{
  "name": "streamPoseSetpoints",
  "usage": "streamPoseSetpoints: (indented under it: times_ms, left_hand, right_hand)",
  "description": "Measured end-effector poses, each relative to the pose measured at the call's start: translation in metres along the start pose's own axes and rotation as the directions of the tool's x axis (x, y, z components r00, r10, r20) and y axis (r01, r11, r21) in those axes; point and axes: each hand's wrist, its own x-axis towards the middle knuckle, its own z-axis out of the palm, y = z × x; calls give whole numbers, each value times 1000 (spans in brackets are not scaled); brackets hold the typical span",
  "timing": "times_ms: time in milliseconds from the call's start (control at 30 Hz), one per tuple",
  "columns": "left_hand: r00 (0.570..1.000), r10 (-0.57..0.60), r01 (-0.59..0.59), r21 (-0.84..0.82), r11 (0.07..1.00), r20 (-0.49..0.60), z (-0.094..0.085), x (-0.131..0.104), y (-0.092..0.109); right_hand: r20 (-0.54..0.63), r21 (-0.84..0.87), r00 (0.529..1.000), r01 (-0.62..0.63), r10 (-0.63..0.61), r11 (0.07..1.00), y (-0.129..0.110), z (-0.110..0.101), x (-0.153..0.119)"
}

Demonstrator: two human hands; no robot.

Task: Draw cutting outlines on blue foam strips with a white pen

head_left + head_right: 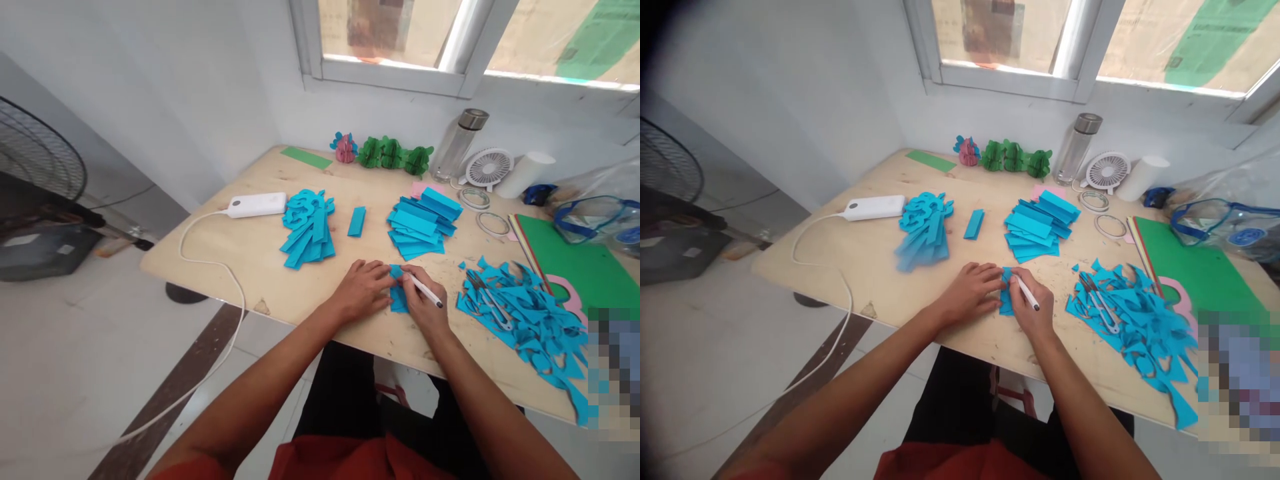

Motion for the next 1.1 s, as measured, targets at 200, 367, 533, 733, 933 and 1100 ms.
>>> streamPoseSetpoints:
  times_ms: [200,367,533,733,933,1100]
  left_hand:
    - [999,27,-28,-12,1000,-33,3,-5,-6]
    - [999,31,-31,-17,999,-32,5,-5,-7]
    - [999,35,-37,-35,999,-35,4,-5,-8]
    - [999,32,-34,-43,999,-39,5,-5,-9]
    - [998,27,-30,-65,997,-49,6,-6,-10]
    - [999,21,-25,-68,997,-49,6,-6,-11]
  right_hand:
    - [17,5,1000,-13,13,1000,-2,0,0]
    - [23,55,999,-36,35,998,-2,0,0]
    - [49,230,991,-130,122,964,-5,-4,9]
    - [101,307,980,-196,172,931,-6,-1,14]
    - [2,321,985,-164,172,933,6,7,7]
    - [9,268,986,-165,169,949,2,9,9]
